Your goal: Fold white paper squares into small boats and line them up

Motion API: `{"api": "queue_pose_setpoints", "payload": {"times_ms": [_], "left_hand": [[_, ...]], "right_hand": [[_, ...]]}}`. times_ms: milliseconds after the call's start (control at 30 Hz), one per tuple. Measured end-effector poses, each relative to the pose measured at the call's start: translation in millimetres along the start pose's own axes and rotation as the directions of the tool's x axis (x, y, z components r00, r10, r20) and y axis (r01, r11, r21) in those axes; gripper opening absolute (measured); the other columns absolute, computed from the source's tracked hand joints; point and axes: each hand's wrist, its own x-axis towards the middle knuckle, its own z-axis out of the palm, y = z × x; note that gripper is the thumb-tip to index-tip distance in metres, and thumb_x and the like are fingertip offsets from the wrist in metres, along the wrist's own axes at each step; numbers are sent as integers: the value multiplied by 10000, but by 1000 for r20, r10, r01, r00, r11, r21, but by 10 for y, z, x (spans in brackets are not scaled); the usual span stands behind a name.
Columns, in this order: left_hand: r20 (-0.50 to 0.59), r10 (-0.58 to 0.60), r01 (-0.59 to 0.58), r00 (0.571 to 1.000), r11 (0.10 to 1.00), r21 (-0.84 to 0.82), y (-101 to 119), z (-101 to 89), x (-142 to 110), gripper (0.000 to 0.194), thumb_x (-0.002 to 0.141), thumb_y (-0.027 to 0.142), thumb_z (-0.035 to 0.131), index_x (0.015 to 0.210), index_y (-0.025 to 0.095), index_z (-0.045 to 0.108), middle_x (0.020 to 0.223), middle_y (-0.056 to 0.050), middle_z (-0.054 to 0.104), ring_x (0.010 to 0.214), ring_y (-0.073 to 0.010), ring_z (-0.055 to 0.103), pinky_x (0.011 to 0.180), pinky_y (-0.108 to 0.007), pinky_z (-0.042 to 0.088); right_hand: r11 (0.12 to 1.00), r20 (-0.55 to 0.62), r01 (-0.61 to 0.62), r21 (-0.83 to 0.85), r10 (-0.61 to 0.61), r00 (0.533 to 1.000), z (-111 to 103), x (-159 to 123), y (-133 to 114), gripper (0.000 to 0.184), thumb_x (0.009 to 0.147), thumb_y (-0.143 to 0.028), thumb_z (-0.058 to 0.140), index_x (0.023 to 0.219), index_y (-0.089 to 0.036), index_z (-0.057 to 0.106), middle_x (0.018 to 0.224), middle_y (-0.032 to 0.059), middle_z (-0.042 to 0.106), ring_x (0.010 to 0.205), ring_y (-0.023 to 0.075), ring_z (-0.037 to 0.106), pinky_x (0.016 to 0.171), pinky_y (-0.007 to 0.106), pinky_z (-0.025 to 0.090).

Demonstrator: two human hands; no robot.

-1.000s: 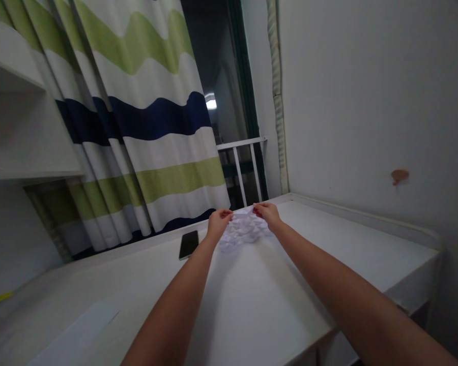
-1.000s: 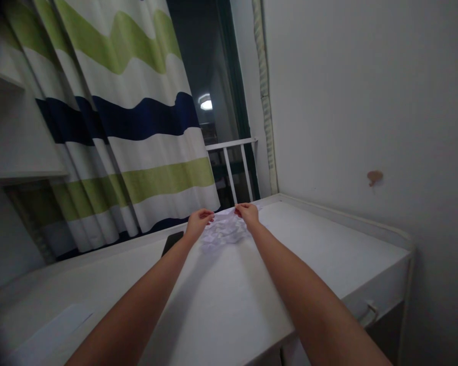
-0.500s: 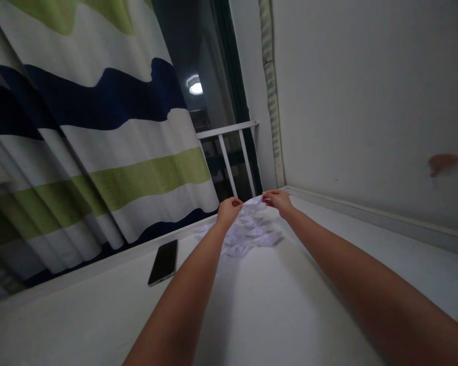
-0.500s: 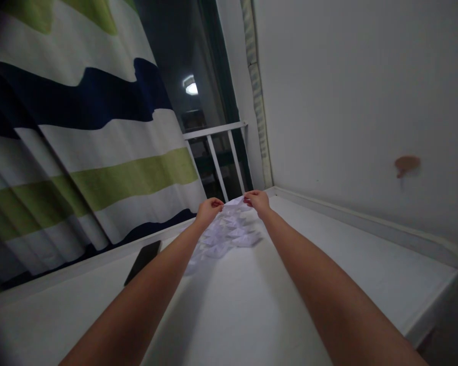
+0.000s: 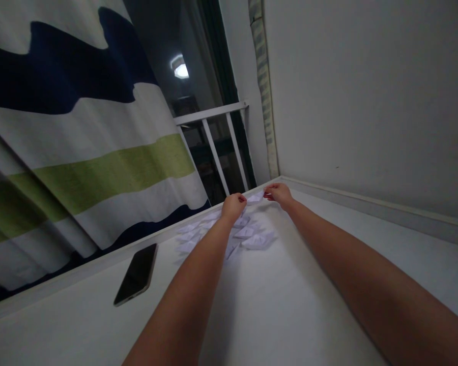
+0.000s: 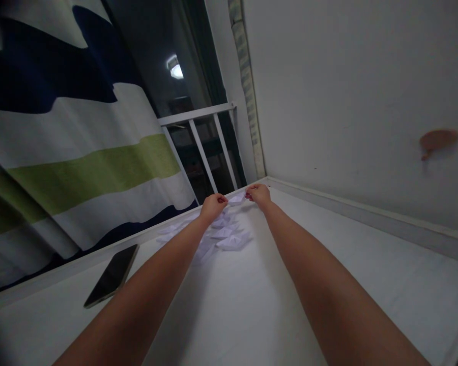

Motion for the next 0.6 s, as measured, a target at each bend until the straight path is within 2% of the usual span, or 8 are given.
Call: {"api": "queue_pose_setpoints", "payload": {"times_ms": [167,400,600], "left_hand": [[40,2,-3,999,1000,24,-6,115,18,124,674,146,546,738,150,652,748,-65,654,712,-154,582,668,-243,422],[94,40,-47,995,996,76,-43,201,12,134,670,142,544,749,148,653,759,-69,658,730,-156,583,688,-248,420],[83,73,-80,994,994,79,-115,266,31,128,667,127,537,723,159,648,734,-59,651,708,-154,582,675,-246,421]], "right_hand": [[998,1,-30,-59,30,1000,-58,70,98,124,661,-37,561,563,-111,544,432,-13,539,403,78,530,414,166,418],[998,4,-48,-49,48,999,-60,107,238,133,650,-37,575,542,-107,538,418,-4,541,388,80,522,413,171,428],[996,0,-49,-68,49,999,-51,145,278,149,661,-39,577,535,-105,531,419,-1,537,386,83,521,403,177,430]]}}
